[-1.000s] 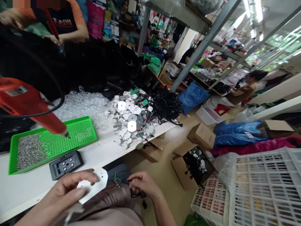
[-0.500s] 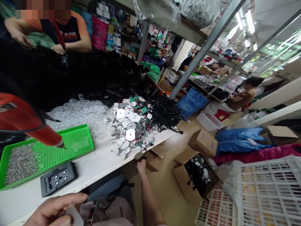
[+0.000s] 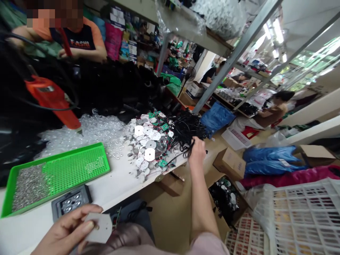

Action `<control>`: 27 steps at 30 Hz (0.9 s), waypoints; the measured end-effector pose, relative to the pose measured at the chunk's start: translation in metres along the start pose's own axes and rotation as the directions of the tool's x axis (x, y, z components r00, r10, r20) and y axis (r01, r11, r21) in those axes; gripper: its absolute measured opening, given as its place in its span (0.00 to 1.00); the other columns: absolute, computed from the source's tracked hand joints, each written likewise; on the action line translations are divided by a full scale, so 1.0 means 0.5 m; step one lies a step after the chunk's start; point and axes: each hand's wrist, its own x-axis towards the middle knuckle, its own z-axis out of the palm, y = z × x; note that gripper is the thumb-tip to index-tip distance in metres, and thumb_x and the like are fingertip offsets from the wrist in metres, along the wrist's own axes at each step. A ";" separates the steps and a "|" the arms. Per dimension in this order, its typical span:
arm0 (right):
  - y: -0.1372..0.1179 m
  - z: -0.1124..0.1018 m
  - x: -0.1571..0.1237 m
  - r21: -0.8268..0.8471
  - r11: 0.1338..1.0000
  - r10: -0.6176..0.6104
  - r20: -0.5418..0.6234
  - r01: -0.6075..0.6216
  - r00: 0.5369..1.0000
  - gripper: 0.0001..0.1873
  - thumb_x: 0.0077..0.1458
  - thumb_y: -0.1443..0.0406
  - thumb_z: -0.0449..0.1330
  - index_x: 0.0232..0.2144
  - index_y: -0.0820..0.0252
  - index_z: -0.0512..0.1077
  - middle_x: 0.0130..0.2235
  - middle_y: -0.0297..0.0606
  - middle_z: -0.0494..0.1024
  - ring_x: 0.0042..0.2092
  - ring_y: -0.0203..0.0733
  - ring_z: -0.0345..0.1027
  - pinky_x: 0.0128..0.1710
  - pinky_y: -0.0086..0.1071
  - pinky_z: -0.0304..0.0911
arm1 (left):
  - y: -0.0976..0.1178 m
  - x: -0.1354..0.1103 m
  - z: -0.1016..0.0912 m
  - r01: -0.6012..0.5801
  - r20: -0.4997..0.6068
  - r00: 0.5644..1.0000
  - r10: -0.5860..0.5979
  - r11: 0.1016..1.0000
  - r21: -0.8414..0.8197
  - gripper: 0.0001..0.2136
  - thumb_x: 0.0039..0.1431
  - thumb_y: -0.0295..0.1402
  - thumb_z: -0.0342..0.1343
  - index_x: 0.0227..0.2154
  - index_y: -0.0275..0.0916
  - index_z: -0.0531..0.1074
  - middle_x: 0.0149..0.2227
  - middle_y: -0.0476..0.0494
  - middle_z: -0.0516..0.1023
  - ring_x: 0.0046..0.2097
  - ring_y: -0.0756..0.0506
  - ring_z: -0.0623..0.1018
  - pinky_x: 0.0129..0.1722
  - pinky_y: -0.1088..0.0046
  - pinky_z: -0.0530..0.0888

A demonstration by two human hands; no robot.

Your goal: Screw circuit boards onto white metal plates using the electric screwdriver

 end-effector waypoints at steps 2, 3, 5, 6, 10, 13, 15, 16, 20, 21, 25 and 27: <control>-0.064 -0.011 0.049 -0.268 0.962 -0.004 0.194 0.057 0.981 0.27 0.58 0.73 0.45 0.59 0.65 0.63 0.46 0.57 0.76 0.49 0.53 0.69 0.46 0.44 0.62 | 0.003 0.003 0.000 -0.029 -0.014 0.999 0.029 1.000 0.004 0.18 0.50 0.51 0.60 0.35 0.40 0.74 0.19 0.53 0.70 0.19 0.53 0.65 0.21 0.79 0.64; -0.098 -0.015 0.049 -0.342 0.937 0.032 0.282 0.070 0.959 0.30 0.56 0.75 0.46 0.61 0.66 0.61 0.42 0.58 0.77 0.44 0.54 0.71 0.43 0.44 0.63 | 0.002 0.006 -0.003 -0.038 -0.025 0.999 0.038 0.999 0.002 0.18 0.50 0.50 0.60 0.35 0.40 0.73 0.19 0.54 0.69 0.19 0.53 0.66 0.21 0.79 0.64; -0.165 -0.018 -0.006 -0.241 0.954 -0.083 0.363 0.179 0.928 0.30 0.58 0.71 0.49 0.63 0.68 0.58 0.37 0.57 0.79 0.39 0.52 0.73 0.40 0.42 0.64 | -0.003 0.014 -0.012 -0.048 -0.064 0.997 0.047 0.999 -0.021 0.18 0.50 0.48 0.61 0.37 0.39 0.72 0.19 0.55 0.67 0.20 0.53 0.68 0.21 0.78 0.66; -0.197 -0.018 -0.056 -0.054 0.970 -0.201 0.357 0.236 0.912 0.28 0.61 0.67 0.49 0.63 0.66 0.58 0.39 0.56 0.79 0.39 0.50 0.74 0.40 0.40 0.65 | -0.007 0.018 -0.019 -0.050 -0.100 0.994 0.046 0.998 -0.045 0.18 0.49 0.47 0.61 0.37 0.39 0.72 0.20 0.55 0.68 0.20 0.53 0.69 0.21 0.79 0.66; -0.311 -0.010 -0.315 0.747 0.665 -0.694 0.611 0.013 0.380 0.31 0.57 0.60 0.57 0.62 0.56 0.59 0.52 0.45 0.76 0.51 0.46 0.71 0.49 0.38 0.67 | -0.023 0.024 -0.047 -0.097 -0.268 0.962 0.053 0.983 -0.153 0.17 0.48 0.45 0.61 0.35 0.38 0.71 0.25 0.52 0.73 0.21 0.54 0.71 0.22 0.79 0.68; -0.382 0.004 -0.451 0.705 0.636 -0.696 0.700 -0.314 0.161 0.31 0.45 0.62 0.66 0.54 0.57 0.68 0.49 0.41 0.78 0.50 0.47 0.71 0.51 0.41 0.66 | -0.028 0.008 -0.061 -0.160 -0.344 0.931 0.122 0.983 -0.085 0.14 0.51 0.43 0.59 0.33 0.37 0.72 0.28 0.48 0.76 0.28 0.50 0.75 0.29 0.75 0.74; -0.417 0.013 -0.493 0.648 0.608 -0.666 0.731 -0.459 0.150 0.19 0.45 0.64 0.65 0.42 0.59 0.74 0.41 0.38 0.79 0.44 0.44 0.72 0.47 0.37 0.67 | -0.028 -0.007 -0.069 -0.177 -0.362 0.916 0.170 0.984 0.016 0.12 0.54 0.42 0.58 0.33 0.38 0.74 0.31 0.47 0.78 0.33 0.48 0.77 0.35 0.72 0.75; -0.430 0.017 -0.504 0.634 0.586 -0.655 0.737 -0.506 0.165 0.13 0.46 0.64 0.64 0.37 0.60 0.74 0.36 0.36 0.79 0.40 0.42 0.71 0.43 0.34 0.67 | -0.028 -0.015 -0.074 -0.172 -0.359 0.915 0.184 0.983 0.066 0.11 0.55 0.41 0.57 0.32 0.38 0.75 0.31 0.47 0.79 0.34 0.47 0.77 0.37 0.72 0.75; -0.449 0.026 -0.533 0.600 0.566 -0.587 0.775 -0.565 0.235 0.11 0.46 0.62 0.64 0.23 0.60 0.66 0.23 0.28 0.66 0.27 0.32 0.59 0.28 0.27 0.58 | -0.034 -0.032 -0.101 -0.112 -0.357 0.918 0.176 0.975 0.191 0.11 0.57 0.41 0.56 0.31 0.39 0.76 0.29 0.49 0.79 0.32 0.48 0.76 0.35 0.74 0.72; -0.450 0.026 -0.542 0.588 0.577 -0.561 0.790 -0.567 0.248 0.10 0.45 0.62 0.64 0.25 0.60 0.66 0.22 0.26 0.63 0.26 0.31 0.57 0.26 0.27 0.56 | -0.038 -0.033 -0.109 -0.097 -0.377 0.911 0.167 0.975 0.199 0.10 0.57 0.41 0.56 0.32 0.39 0.77 0.30 0.49 0.79 0.33 0.47 0.76 0.36 0.74 0.72; -0.445 0.023 -0.570 0.577 0.672 -0.462 0.816 -0.464 0.347 0.25 0.48 0.65 0.60 0.50 0.62 0.66 0.21 0.22 0.59 0.23 0.31 0.55 0.24 0.26 0.55 | -0.070 -0.020 -0.132 -0.099 -0.410 0.908 0.086 0.995 -0.009 0.12 0.52 0.43 0.59 0.31 0.38 0.75 0.30 0.47 0.79 0.32 0.48 0.76 0.34 0.74 0.71; -0.442 0.019 -0.577 0.594 0.719 -0.448 0.792 -0.359 0.414 0.32 0.50 0.65 0.57 0.58 0.62 0.60 0.21 0.22 0.61 0.23 0.32 0.57 0.26 0.27 0.58 | -0.094 -0.008 -0.136 -0.104 -0.412 0.911 0.019 0.978 -0.184 0.16 0.48 0.45 0.62 0.31 0.37 0.73 0.25 0.50 0.75 0.27 0.50 0.73 0.28 0.76 0.70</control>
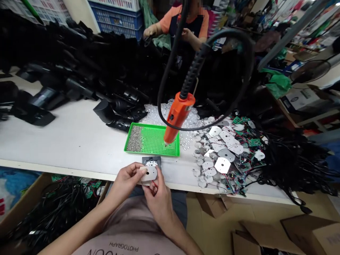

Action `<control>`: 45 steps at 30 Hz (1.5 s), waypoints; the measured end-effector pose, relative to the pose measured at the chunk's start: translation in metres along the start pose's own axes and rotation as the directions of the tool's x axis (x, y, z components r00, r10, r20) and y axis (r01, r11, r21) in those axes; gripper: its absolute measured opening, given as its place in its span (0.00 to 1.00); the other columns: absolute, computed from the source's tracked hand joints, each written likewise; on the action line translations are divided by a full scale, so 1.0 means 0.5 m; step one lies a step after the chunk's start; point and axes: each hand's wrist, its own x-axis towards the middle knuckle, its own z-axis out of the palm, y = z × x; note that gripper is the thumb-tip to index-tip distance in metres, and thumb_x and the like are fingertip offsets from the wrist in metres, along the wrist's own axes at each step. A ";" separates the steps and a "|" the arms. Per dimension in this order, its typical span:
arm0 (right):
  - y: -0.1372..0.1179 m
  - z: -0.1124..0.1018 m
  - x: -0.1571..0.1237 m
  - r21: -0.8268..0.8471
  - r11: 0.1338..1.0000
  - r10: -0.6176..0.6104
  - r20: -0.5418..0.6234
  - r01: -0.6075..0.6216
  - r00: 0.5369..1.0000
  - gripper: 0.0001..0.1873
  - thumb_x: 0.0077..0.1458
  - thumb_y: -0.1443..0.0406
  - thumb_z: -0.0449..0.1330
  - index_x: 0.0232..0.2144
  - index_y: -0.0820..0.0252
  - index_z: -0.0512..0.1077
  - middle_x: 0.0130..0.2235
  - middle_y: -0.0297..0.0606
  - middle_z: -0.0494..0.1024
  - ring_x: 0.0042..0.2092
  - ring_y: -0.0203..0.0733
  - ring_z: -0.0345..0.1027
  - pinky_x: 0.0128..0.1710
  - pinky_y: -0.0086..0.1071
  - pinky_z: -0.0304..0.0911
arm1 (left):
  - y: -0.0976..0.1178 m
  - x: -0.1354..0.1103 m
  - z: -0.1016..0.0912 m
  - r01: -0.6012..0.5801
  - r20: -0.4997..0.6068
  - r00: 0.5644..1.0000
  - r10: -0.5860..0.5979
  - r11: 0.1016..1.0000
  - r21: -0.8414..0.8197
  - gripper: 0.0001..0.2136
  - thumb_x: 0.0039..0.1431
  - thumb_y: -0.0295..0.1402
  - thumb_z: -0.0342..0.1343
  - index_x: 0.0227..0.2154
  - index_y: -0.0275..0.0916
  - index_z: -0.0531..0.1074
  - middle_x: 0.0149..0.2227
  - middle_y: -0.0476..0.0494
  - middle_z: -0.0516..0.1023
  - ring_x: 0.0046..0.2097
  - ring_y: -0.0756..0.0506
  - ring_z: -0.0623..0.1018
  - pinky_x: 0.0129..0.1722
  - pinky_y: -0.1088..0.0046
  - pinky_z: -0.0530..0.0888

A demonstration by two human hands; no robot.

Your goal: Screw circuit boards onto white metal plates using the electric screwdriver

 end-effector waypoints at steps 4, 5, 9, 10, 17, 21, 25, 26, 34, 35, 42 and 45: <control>0.006 -0.003 -0.008 -0.143 0.987 -0.081 -0.051 0.073 0.995 0.31 0.53 0.64 0.57 0.60 0.60 0.60 0.24 0.27 0.69 0.25 0.33 0.63 0.30 0.27 0.62 | -0.036 0.010 0.004 0.095 -0.102 0.988 -0.114 0.980 -0.176 0.21 0.42 0.49 0.65 0.31 0.36 0.71 0.19 0.55 0.68 0.20 0.54 0.66 0.20 0.79 0.63; 0.006 -0.005 -0.009 -0.140 0.987 -0.090 -0.042 0.083 0.995 0.31 0.52 0.64 0.58 0.59 0.61 0.60 0.25 0.27 0.70 0.26 0.34 0.65 0.31 0.27 0.63 | -0.039 0.008 0.007 0.096 -0.121 0.985 -0.123 0.973 -0.208 0.21 0.42 0.49 0.65 0.31 0.36 0.71 0.19 0.55 0.68 0.21 0.54 0.66 0.20 0.79 0.64; -0.003 -0.022 -0.004 -0.175 0.969 -0.169 0.030 0.172 0.985 0.19 0.49 0.67 0.57 0.45 0.61 0.69 0.25 0.30 0.72 0.28 0.36 0.67 0.34 0.29 0.65 | -0.030 -0.013 0.012 -0.001 -0.142 0.989 -0.031 0.976 -0.220 0.18 0.46 0.46 0.63 0.31 0.36 0.71 0.22 0.53 0.71 0.25 0.52 0.69 0.26 0.78 0.68; -0.008 -0.026 -0.002 -0.209 0.955 -0.202 0.058 0.209 0.978 0.12 0.47 0.67 0.58 0.37 0.60 0.71 0.25 0.30 0.72 0.29 0.36 0.66 0.33 0.29 0.65 | -0.024 -0.020 0.012 -0.031 -0.135 0.991 0.005 0.982 -0.184 0.16 0.48 0.45 0.63 0.31 0.37 0.72 0.23 0.52 0.71 0.26 0.52 0.69 0.27 0.77 0.68; -0.021 -0.019 0.003 -0.219 0.956 -0.207 -0.023 0.197 0.978 0.07 0.55 0.62 0.58 0.33 0.60 0.71 0.18 0.25 0.63 0.20 0.32 0.58 0.19 0.26 0.57 | -0.004 -0.034 0.007 -0.148 -0.137 0.979 0.150 0.989 0.030 0.12 0.53 0.42 0.59 0.32 0.37 0.73 0.22 0.53 0.68 0.26 0.52 0.68 0.29 0.77 0.67; 0.009 -0.020 -0.003 -0.511 0.652 -0.666 -0.034 0.560 0.745 0.21 0.59 0.70 0.56 0.55 0.60 0.64 0.25 0.30 0.73 0.24 0.34 0.65 0.27 0.29 0.61 | -0.027 -0.019 0.005 -0.019 -0.130 0.992 0.005 0.995 -0.103 0.16 0.52 0.44 0.59 0.36 0.37 0.71 0.19 0.58 0.60 0.22 0.54 0.63 0.24 0.79 0.63; 0.032 -0.044 0.008 -0.669 0.298 -0.832 0.166 0.680 0.529 0.17 0.57 0.74 0.58 0.49 0.59 0.70 0.21 0.31 0.68 0.24 0.36 0.61 0.26 0.32 0.54 | -0.043 -0.014 -0.023 -0.024 0.003 1.000 0.024 0.989 0.144 0.16 0.60 0.45 0.52 0.40 0.38 0.73 0.22 0.54 0.68 0.24 0.51 0.67 0.26 0.76 0.64; 0.035 -0.051 0.016 -0.682 0.280 -0.839 0.168 0.676 0.517 0.17 0.57 0.75 0.58 0.49 0.60 0.70 0.21 0.31 0.67 0.24 0.36 0.60 0.26 0.32 0.53 | -0.043 -0.011 -0.033 -0.091 0.001 0.996 0.094 0.960 0.266 0.16 0.62 0.44 0.50 0.43 0.38 0.73 0.26 0.50 0.73 0.28 0.49 0.71 0.29 0.74 0.68; 0.056 -0.053 0.109 -0.774 0.142 -0.842 0.233 0.617 0.486 0.16 0.59 0.73 0.57 0.49 0.60 0.71 0.21 0.30 0.64 0.25 0.36 0.58 0.28 0.34 0.52 | -0.068 0.075 -0.082 -0.471 0.304 0.869 0.391 0.463 0.751 0.35 0.49 0.46 0.65 0.59 0.41 0.62 0.56 0.35 0.71 0.56 0.35 0.70 0.53 0.53 0.67; 0.058 -0.050 0.116 -0.771 0.132 -0.841 0.245 0.622 0.483 0.15 0.58 0.73 0.58 0.48 0.60 0.72 0.21 0.30 0.63 0.25 0.36 0.57 0.28 0.35 0.52 | -0.074 0.081 -0.081 -0.467 0.308 0.872 0.380 0.456 0.758 0.35 0.49 0.44 0.66 0.59 0.41 0.62 0.56 0.36 0.71 0.55 0.35 0.70 0.53 0.53 0.67; 0.071 -0.044 0.114 -0.749 0.139 -0.819 0.281 0.648 0.500 0.18 0.58 0.73 0.58 0.51 0.59 0.70 0.21 0.29 0.63 0.26 0.35 0.59 0.28 0.35 0.52 | -0.081 0.091 -0.086 -0.474 0.321 0.875 0.363 0.505 0.721 0.32 0.47 0.35 0.67 0.56 0.43 0.63 0.55 0.40 0.73 0.55 0.38 0.70 0.52 0.57 0.66; 0.072 -0.042 0.106 -0.753 0.126 -0.807 0.301 0.646 0.508 0.19 0.58 0.73 0.58 0.52 0.61 0.69 0.21 0.29 0.63 0.25 0.36 0.59 0.27 0.36 0.52 | -0.081 0.094 -0.089 -0.474 0.321 0.875 0.361 0.516 0.714 0.31 0.47 0.35 0.66 0.56 0.44 0.63 0.55 0.41 0.73 0.55 0.37 0.70 0.53 0.56 0.66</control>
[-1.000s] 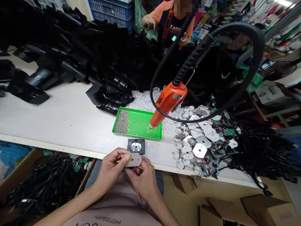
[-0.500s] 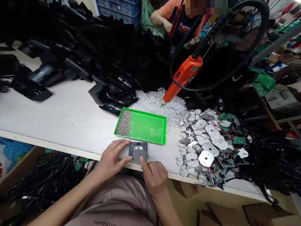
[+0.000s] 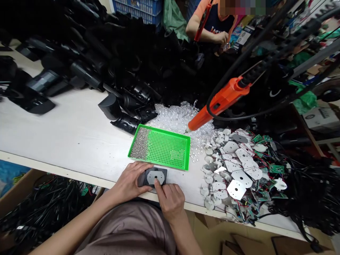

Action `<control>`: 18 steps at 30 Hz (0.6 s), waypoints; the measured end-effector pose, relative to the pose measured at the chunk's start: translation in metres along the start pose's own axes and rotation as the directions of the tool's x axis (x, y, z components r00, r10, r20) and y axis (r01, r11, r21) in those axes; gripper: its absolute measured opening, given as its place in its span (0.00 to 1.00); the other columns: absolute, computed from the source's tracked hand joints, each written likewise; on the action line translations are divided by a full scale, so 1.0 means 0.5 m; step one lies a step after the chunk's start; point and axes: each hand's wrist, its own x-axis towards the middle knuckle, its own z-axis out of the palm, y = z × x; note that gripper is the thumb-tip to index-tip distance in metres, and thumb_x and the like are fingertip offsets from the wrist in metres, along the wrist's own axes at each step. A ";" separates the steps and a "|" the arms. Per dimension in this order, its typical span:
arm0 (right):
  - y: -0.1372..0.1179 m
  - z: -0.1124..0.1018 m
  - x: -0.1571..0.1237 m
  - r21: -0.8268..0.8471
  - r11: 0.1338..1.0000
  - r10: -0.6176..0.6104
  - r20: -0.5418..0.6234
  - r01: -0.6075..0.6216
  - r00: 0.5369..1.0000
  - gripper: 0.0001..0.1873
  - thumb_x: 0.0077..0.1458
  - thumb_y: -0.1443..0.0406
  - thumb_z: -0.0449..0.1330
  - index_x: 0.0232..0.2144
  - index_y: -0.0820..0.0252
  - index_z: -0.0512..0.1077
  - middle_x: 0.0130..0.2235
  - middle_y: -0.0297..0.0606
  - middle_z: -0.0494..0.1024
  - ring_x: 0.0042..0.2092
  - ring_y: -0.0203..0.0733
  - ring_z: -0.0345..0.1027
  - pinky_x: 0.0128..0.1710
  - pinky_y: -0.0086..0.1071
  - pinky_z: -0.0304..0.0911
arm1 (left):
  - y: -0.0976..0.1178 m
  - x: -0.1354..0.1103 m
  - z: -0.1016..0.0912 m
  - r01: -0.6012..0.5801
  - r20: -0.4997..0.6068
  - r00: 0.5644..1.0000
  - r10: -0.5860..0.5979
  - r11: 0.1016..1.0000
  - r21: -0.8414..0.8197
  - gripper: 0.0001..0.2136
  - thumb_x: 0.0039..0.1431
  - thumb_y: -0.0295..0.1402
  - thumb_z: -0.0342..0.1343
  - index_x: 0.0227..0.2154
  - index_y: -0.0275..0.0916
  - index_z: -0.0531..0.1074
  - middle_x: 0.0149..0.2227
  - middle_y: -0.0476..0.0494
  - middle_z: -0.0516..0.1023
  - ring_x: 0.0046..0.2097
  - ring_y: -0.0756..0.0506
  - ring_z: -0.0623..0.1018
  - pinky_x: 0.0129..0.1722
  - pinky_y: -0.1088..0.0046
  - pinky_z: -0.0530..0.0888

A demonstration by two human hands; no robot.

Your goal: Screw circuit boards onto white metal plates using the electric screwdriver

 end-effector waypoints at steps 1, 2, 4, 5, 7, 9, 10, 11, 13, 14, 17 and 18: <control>-0.002 -0.001 0.000 -0.011 1.000 -0.004 0.005 0.005 1.000 0.19 0.58 0.73 0.58 0.52 0.62 0.69 0.21 0.29 0.63 0.25 0.36 0.59 0.27 0.36 0.52 | -0.001 0.000 0.001 0.002 -0.001 1.000 -0.002 1.000 -0.001 0.31 0.47 0.35 0.66 0.56 0.44 0.64 0.55 0.41 0.73 0.55 0.37 0.71 0.53 0.56 0.66; -0.005 -0.001 -0.001 -0.021 1.000 -0.010 0.007 0.010 1.000 0.18 0.58 0.73 0.58 0.51 0.63 0.69 0.21 0.30 0.63 0.25 0.36 0.58 0.27 0.36 0.52 | -0.003 0.000 0.001 0.004 -0.001 1.000 -0.004 1.000 -0.001 0.32 0.47 0.35 0.66 0.56 0.44 0.64 0.55 0.41 0.73 0.55 0.37 0.70 0.53 0.56 0.66; -0.009 -0.003 -0.001 -0.035 0.999 -0.016 0.011 0.016 1.000 0.16 0.58 0.73 0.57 0.49 0.64 0.70 0.21 0.30 0.63 0.25 0.37 0.58 0.27 0.36 0.51 | -0.004 -0.001 0.002 0.007 0.003 1.000 -0.007 1.000 0.001 0.32 0.47 0.34 0.66 0.56 0.44 0.64 0.55 0.41 0.73 0.55 0.38 0.70 0.53 0.57 0.65; -0.010 -0.003 -0.001 -0.039 0.999 -0.014 0.013 0.014 1.000 0.16 0.58 0.73 0.57 0.49 0.64 0.70 0.21 0.30 0.63 0.25 0.37 0.59 0.27 0.36 0.51 | -0.004 -0.001 0.002 0.008 0.005 1.000 -0.008 1.000 0.002 0.32 0.47 0.35 0.66 0.56 0.43 0.64 0.55 0.41 0.73 0.55 0.38 0.70 0.53 0.57 0.65; -0.012 -0.004 -0.002 -0.043 0.999 -0.003 0.019 0.004 1.000 0.17 0.58 0.73 0.57 0.50 0.63 0.69 0.21 0.30 0.63 0.25 0.37 0.59 0.27 0.36 0.51 | -0.004 -0.001 0.001 0.011 0.010 1.000 -0.011 1.000 0.001 0.32 0.47 0.35 0.66 0.56 0.43 0.64 0.55 0.41 0.73 0.55 0.38 0.70 0.53 0.58 0.65; -0.011 -0.003 -0.003 -0.043 0.999 0.008 0.014 -0.007 1.000 0.18 0.59 0.73 0.56 0.52 0.62 0.69 0.21 0.30 0.63 0.25 0.36 0.59 0.27 0.36 0.51 | -0.002 -0.001 0.000 0.013 0.011 1.000 -0.013 1.000 -0.002 0.31 0.47 0.36 0.66 0.56 0.44 0.65 0.55 0.41 0.73 0.55 0.37 0.70 0.53 0.57 0.66; -0.011 -0.002 -0.003 -0.042 0.999 0.009 0.007 -0.009 1.000 0.18 0.59 0.73 0.56 0.52 0.62 0.69 0.21 0.30 0.62 0.24 0.36 0.59 0.27 0.36 0.51 | -0.002 0.000 -0.001 0.013 0.011 1.000 -0.012 1.000 -0.003 0.31 0.47 0.36 0.66 0.56 0.44 0.65 0.55 0.41 0.73 0.55 0.37 0.71 0.53 0.57 0.66; -0.011 -0.001 -0.003 -0.042 0.999 0.010 -0.003 -0.010 1.000 0.18 0.59 0.73 0.56 0.52 0.62 0.69 0.21 0.30 0.62 0.24 0.36 0.59 0.27 0.36 0.50 | -0.002 0.001 -0.001 0.012 0.012 1.000 -0.012 1.000 -0.004 0.31 0.47 0.36 0.66 0.56 0.45 0.65 0.55 0.41 0.73 0.55 0.37 0.71 0.53 0.57 0.66; -0.012 0.002 -0.002 -0.052 0.998 0.018 -0.015 -0.019 1.000 0.18 0.59 0.73 0.56 0.51 0.62 0.69 0.21 0.30 0.62 0.24 0.36 0.59 0.27 0.37 0.50 | -0.002 0.002 -0.002 0.011 0.014 1.000 -0.011 1.000 -0.009 0.31 0.47 0.35 0.66 0.56 0.44 0.65 0.55 0.41 0.73 0.55 0.37 0.71 0.53 0.57 0.66; -0.015 0.002 -0.001 -0.061 0.998 0.027 -0.008 -0.027 1.000 0.17 0.59 0.73 0.57 0.50 0.62 0.70 0.21 0.30 0.62 0.24 0.37 0.59 0.27 0.37 0.50 | -0.002 0.002 -0.002 0.013 0.016 1.000 -0.013 1.000 -0.012 0.31 0.47 0.34 0.66 0.56 0.44 0.65 0.55 0.41 0.73 0.55 0.37 0.71 0.53 0.57 0.66; -0.026 0.001 0.003 -0.082 0.994 0.074 0.067 -0.068 0.995 0.15 0.58 0.73 0.58 0.48 0.62 0.71 0.21 0.31 0.64 0.25 0.38 0.59 0.28 0.37 0.51 | -0.005 0.002 -0.003 0.006 0.015 1.000 -0.005 1.000 -0.019 0.30 0.49 0.35 0.66 0.56 0.44 0.64 0.55 0.41 0.73 0.55 0.38 0.70 0.53 0.57 0.66; -0.031 -0.001 0.005 -0.085 0.993 0.095 0.099 -0.087 0.990 0.15 0.58 0.73 0.58 0.48 0.62 0.71 0.22 0.31 0.65 0.26 0.38 0.60 0.28 0.36 0.51 | -0.006 0.002 -0.003 0.002 0.017 1.000 -0.002 1.000 -0.022 0.30 0.50 0.36 0.66 0.56 0.44 0.64 0.55 0.41 0.73 0.55 0.38 0.70 0.53 0.57 0.65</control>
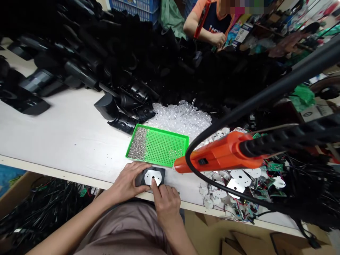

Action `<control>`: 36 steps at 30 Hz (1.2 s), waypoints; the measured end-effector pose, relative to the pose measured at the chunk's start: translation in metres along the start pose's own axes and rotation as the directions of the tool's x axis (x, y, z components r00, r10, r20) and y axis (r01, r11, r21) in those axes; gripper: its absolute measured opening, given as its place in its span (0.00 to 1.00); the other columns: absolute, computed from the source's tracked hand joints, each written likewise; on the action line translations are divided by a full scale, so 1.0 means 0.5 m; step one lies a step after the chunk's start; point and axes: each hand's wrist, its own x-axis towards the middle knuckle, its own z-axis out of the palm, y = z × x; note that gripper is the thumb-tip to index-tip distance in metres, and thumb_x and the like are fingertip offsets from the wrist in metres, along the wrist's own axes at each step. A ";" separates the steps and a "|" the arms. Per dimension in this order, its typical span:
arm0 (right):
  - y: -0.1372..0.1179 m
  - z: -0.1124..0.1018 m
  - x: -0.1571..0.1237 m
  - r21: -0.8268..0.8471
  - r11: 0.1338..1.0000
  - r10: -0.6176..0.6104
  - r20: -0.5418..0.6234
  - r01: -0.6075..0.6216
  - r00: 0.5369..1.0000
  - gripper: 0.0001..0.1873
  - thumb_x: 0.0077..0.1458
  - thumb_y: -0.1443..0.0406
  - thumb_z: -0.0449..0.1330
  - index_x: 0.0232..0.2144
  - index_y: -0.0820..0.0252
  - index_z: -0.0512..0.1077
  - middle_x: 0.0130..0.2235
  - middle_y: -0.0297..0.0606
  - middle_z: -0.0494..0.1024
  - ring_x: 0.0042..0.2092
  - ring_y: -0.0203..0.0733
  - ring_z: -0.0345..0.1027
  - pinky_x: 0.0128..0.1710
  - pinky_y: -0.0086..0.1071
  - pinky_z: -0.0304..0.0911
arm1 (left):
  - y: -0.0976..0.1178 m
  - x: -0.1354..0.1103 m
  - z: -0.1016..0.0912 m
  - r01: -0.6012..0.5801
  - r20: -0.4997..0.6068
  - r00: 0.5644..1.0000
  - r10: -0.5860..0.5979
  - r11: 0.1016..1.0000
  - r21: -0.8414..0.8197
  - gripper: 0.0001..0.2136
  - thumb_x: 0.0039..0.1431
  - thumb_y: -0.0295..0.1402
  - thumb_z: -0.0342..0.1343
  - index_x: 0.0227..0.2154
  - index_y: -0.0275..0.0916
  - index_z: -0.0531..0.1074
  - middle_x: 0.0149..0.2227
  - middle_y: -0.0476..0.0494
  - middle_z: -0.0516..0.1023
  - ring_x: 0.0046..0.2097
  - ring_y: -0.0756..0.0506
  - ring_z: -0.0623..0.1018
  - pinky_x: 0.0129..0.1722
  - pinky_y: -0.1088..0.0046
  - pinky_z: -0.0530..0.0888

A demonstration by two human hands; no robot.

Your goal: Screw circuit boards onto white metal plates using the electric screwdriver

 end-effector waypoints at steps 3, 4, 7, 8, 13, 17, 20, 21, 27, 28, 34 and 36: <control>-0.013 -0.011 0.006 -0.010 0.998 0.056 0.065 -0.055 0.996 0.15 0.59 0.72 0.56 0.49 0.61 0.71 0.23 0.33 0.67 0.26 0.39 0.61 0.29 0.36 0.52 | -0.001 -0.001 -0.001 -0.007 0.016 1.000 0.008 1.000 -0.013 0.30 0.51 0.39 0.65 0.57 0.45 0.63 0.56 0.40 0.72 0.56 0.38 0.69 0.54 0.57 0.65; -0.017 -0.014 0.009 -0.019 0.997 0.070 0.082 -0.069 0.994 0.15 0.59 0.72 0.56 0.49 0.61 0.71 0.23 0.33 0.68 0.26 0.39 0.61 0.28 0.36 0.52 | -0.001 -0.001 -0.002 -0.007 0.023 1.000 0.008 1.000 -0.019 0.30 0.52 0.40 0.65 0.57 0.45 0.63 0.56 0.40 0.72 0.56 0.38 0.69 0.54 0.57 0.64; -0.025 -0.023 0.013 -0.048 0.995 0.097 0.137 -0.091 0.986 0.16 0.59 0.72 0.55 0.49 0.61 0.71 0.23 0.35 0.70 0.25 0.41 0.62 0.27 0.37 0.52 | 0.000 -0.003 -0.008 -0.001 0.043 0.999 0.003 0.999 -0.034 0.28 0.54 0.41 0.63 0.57 0.45 0.63 0.56 0.40 0.72 0.56 0.38 0.68 0.55 0.57 0.64; -0.027 -0.024 0.013 -0.055 0.994 0.106 0.153 -0.099 0.983 0.16 0.58 0.72 0.55 0.49 0.61 0.71 0.23 0.35 0.70 0.25 0.41 0.63 0.27 0.37 0.52 | 0.001 -0.003 -0.012 0.004 0.050 0.999 -0.002 0.999 -0.040 0.29 0.54 0.41 0.63 0.57 0.45 0.62 0.56 0.40 0.71 0.56 0.38 0.68 0.55 0.57 0.63; -0.033 -0.025 0.012 -0.060 0.990 0.136 0.171 -0.127 0.976 0.17 0.57 0.73 0.54 0.49 0.62 0.71 0.23 0.35 0.71 0.24 0.41 0.65 0.27 0.37 0.53 | 0.012 -0.006 -0.026 0.018 0.075 0.997 -0.010 0.994 -0.105 0.25 0.58 0.36 0.58 0.59 0.45 0.61 0.57 0.42 0.70 0.58 0.40 0.67 0.57 0.58 0.61; -0.037 -0.026 0.011 -0.041 0.989 0.148 0.180 -0.143 0.972 0.17 0.58 0.73 0.54 0.49 0.62 0.71 0.23 0.35 0.72 0.25 0.40 0.65 0.28 0.36 0.53 | 0.022 0.001 -0.008 0.125 -0.021 0.991 -0.128 0.986 -0.109 0.16 0.63 0.35 0.50 0.54 0.43 0.66 0.51 0.42 0.75 0.54 0.40 0.70 0.55 0.58 0.63; -0.038 -0.028 0.009 -0.028 0.986 0.166 0.201 -0.164 0.965 0.17 0.59 0.71 0.55 0.50 0.62 0.71 0.24 0.34 0.71 0.27 0.40 0.66 0.29 0.36 0.54 | 0.026 0.008 0.008 0.197 -0.059 0.978 -0.202 0.977 -0.079 0.16 0.60 0.34 0.53 0.51 0.42 0.68 0.47 0.42 0.76 0.51 0.39 0.71 0.53 0.57 0.64; -0.037 -0.028 0.008 -0.028 0.986 0.169 0.206 -0.167 0.964 0.17 0.60 0.70 0.56 0.51 0.62 0.71 0.25 0.34 0.71 0.27 0.40 0.66 0.30 0.36 0.54 | 0.027 0.010 0.010 0.213 -0.047 0.975 -0.216 0.975 -0.069 0.16 0.59 0.34 0.53 0.51 0.42 0.68 0.46 0.42 0.75 0.51 0.39 0.71 0.53 0.56 0.64; -0.030 -0.012 -0.002 -0.027 0.988 0.155 0.148 -0.153 0.977 0.15 0.61 0.68 0.56 0.50 0.60 0.72 0.24 0.34 0.70 0.28 0.40 0.64 0.30 0.37 0.50 | 0.034 0.019 0.006 0.260 -0.004 0.966 -0.260 0.966 0.006 0.13 0.58 0.32 0.54 0.46 0.43 0.68 0.43 0.45 0.75 0.50 0.39 0.71 0.53 0.52 0.61; -0.032 -0.008 -0.001 -0.025 0.989 0.149 0.128 -0.147 0.981 0.14 0.61 0.68 0.56 0.50 0.60 0.72 0.24 0.34 0.70 0.28 0.40 0.63 0.29 0.37 0.50 | 0.034 0.020 0.006 0.260 -0.009 0.966 -0.259 0.966 0.014 0.13 0.57 0.32 0.54 0.46 0.43 0.68 0.43 0.45 0.75 0.50 0.39 0.71 0.54 0.52 0.60; -0.017 -0.036 0.010 0.038 0.988 0.143 0.089 -0.147 0.986 0.14 0.63 0.66 0.54 0.47 0.61 0.75 0.23 0.34 0.71 0.27 0.39 0.65 0.31 0.36 0.54 | 0.026 0.018 0.016 0.238 -0.038 0.971 -0.236 0.970 0.046 0.13 0.58 0.32 0.54 0.46 0.43 0.67 0.44 0.44 0.76 0.51 0.38 0.71 0.53 0.52 0.60; 0.030 -0.076 0.006 0.115 0.972 0.200 0.065 -0.206 0.978 0.13 0.63 0.65 0.54 0.46 0.61 0.76 0.26 0.36 0.76 0.29 0.38 0.68 0.35 0.34 0.59 | 0.023 0.016 0.019 0.221 -0.051 0.975 -0.218 0.974 0.048 0.13 0.58 0.33 0.54 0.46 0.43 0.67 0.44 0.44 0.76 0.51 0.39 0.71 0.54 0.53 0.59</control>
